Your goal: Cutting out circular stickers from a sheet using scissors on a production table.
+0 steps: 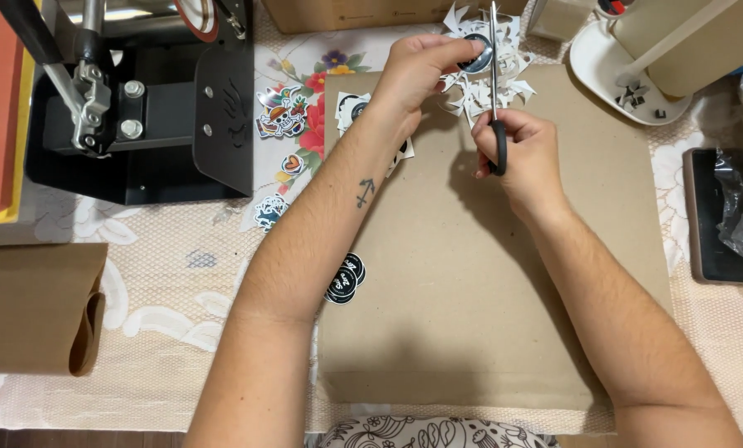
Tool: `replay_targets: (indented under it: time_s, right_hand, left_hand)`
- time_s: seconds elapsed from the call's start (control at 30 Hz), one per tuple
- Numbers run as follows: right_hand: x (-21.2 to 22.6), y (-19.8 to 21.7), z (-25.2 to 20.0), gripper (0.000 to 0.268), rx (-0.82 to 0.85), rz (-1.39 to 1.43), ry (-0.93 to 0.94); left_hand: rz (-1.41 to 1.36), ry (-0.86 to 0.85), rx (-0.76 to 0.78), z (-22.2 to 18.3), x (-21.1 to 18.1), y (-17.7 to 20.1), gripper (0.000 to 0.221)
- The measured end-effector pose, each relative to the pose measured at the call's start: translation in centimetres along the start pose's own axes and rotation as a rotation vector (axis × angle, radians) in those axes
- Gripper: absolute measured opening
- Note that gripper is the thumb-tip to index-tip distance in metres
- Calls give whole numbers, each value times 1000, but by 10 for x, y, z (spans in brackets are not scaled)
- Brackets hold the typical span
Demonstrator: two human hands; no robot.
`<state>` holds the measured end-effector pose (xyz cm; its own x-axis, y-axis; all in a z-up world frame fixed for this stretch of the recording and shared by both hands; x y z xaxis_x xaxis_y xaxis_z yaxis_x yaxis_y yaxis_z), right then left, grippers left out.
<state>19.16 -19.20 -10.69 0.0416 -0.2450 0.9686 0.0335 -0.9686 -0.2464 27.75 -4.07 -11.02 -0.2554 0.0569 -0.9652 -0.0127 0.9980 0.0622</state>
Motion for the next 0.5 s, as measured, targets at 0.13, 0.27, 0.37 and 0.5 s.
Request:
replay_targets:
  time_s: [0.13,0.27,0.37,0.5]
  right_hand:
    - [-1,0,0,10,-7,-8,-4]
    - [0,0,0,9,8,12,11]
    - [1,-1,0,11,11,24,17]
    - [-2,4,2,11,-20,13,5]
  left_hand:
    - [42,-23,2,-1,-2,2,13]
    - [67,-12,6,2,-2,1,14]
    - [77,-10,6,8,1,-1,15]
    - [92,4,-6,12,1,0,15]
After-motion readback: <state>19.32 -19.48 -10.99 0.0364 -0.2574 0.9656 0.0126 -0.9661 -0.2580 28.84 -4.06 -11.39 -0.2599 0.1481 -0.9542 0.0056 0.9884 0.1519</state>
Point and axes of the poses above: each hand's wrist, its own z-axis towards the middle knuckle, its own y-axis out of the back of the hand, x = y × z, the point moved 10 cm from there along z, towards the middle knuckle, and after that the axes turned 15 degrees about z, right-handed, at the moved point
